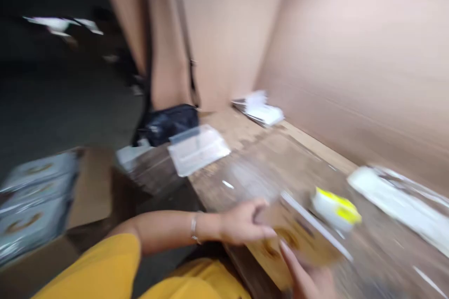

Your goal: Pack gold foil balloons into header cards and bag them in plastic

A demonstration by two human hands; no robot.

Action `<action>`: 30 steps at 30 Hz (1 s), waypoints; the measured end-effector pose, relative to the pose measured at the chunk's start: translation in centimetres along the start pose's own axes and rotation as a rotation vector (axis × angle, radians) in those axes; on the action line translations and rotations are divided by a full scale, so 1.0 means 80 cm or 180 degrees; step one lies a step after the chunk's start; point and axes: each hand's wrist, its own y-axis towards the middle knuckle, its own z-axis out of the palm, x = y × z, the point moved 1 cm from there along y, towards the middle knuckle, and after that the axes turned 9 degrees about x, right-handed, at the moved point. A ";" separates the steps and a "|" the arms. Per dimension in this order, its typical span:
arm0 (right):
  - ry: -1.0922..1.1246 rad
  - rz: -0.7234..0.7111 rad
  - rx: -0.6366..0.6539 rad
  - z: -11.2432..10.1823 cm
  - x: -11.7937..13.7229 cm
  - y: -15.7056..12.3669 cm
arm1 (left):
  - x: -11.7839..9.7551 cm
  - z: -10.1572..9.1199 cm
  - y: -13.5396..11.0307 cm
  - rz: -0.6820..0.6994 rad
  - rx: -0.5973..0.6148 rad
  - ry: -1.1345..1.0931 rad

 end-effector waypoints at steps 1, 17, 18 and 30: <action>0.0233 0.0178 -0.0170 -0.008 -0.013 -0.024 | 0.007 -0.002 0.006 -0.0103 0.0002 0.0087; -0.2362 -0.0091 -0.1161 -0.085 -0.039 -0.055 | 0.028 0.033 0.021 0.0543 0.0605 0.3560; -0.2657 -0.0336 -0.0896 -0.079 -0.038 -0.051 | 0.028 0.034 0.019 0.0603 0.0596 0.3577; -0.2966 -0.0930 0.0037 -0.072 -0.031 -0.043 | -0.071 -0.153 0.192 0.0275 -0.0670 0.3994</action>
